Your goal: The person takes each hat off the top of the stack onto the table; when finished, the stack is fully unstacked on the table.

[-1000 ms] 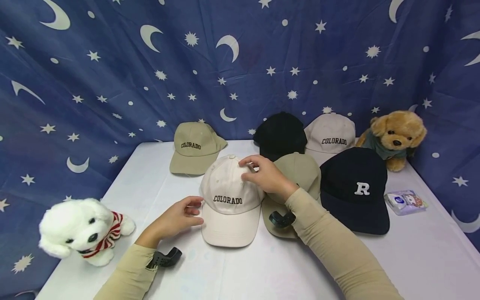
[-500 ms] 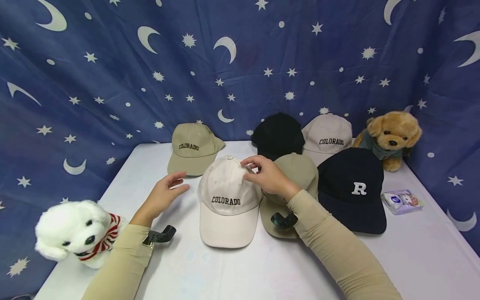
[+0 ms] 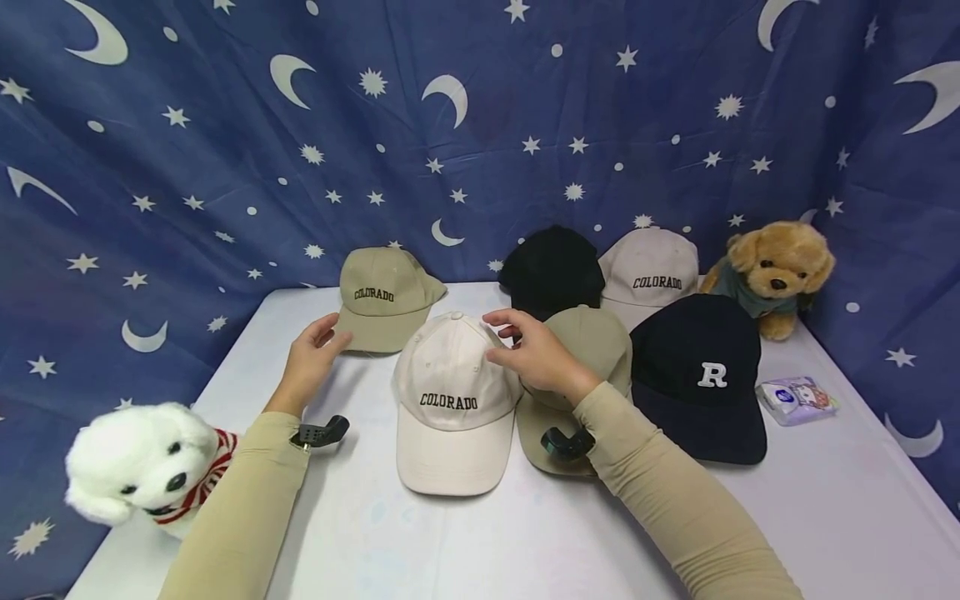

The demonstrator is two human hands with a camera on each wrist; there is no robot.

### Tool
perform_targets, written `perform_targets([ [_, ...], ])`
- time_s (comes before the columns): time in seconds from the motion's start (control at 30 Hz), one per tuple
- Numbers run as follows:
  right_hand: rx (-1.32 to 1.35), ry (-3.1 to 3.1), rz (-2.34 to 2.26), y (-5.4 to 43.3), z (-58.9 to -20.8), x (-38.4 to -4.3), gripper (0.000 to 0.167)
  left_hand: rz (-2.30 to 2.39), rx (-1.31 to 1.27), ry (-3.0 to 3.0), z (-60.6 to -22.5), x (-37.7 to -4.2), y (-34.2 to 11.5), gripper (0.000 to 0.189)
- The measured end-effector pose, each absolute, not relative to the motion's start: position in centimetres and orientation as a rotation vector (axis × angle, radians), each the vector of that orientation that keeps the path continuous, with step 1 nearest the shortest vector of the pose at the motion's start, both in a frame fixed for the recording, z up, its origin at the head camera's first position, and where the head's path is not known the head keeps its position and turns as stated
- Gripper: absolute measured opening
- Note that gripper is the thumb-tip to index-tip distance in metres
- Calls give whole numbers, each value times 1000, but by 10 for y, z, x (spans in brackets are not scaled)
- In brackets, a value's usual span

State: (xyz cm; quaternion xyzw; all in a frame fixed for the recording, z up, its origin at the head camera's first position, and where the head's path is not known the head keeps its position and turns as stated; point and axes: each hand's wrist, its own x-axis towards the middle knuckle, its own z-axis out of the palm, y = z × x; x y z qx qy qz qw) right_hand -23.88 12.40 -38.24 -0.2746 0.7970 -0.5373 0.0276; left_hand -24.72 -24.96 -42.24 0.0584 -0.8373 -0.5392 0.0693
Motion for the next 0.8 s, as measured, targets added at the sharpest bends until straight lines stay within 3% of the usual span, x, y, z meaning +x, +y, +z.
perform_targets([
  [0.8, -817, 2441, -1669, 123, -383, -235, 45, -1935, 363, -2208, -444, -291, -265, 67],
])
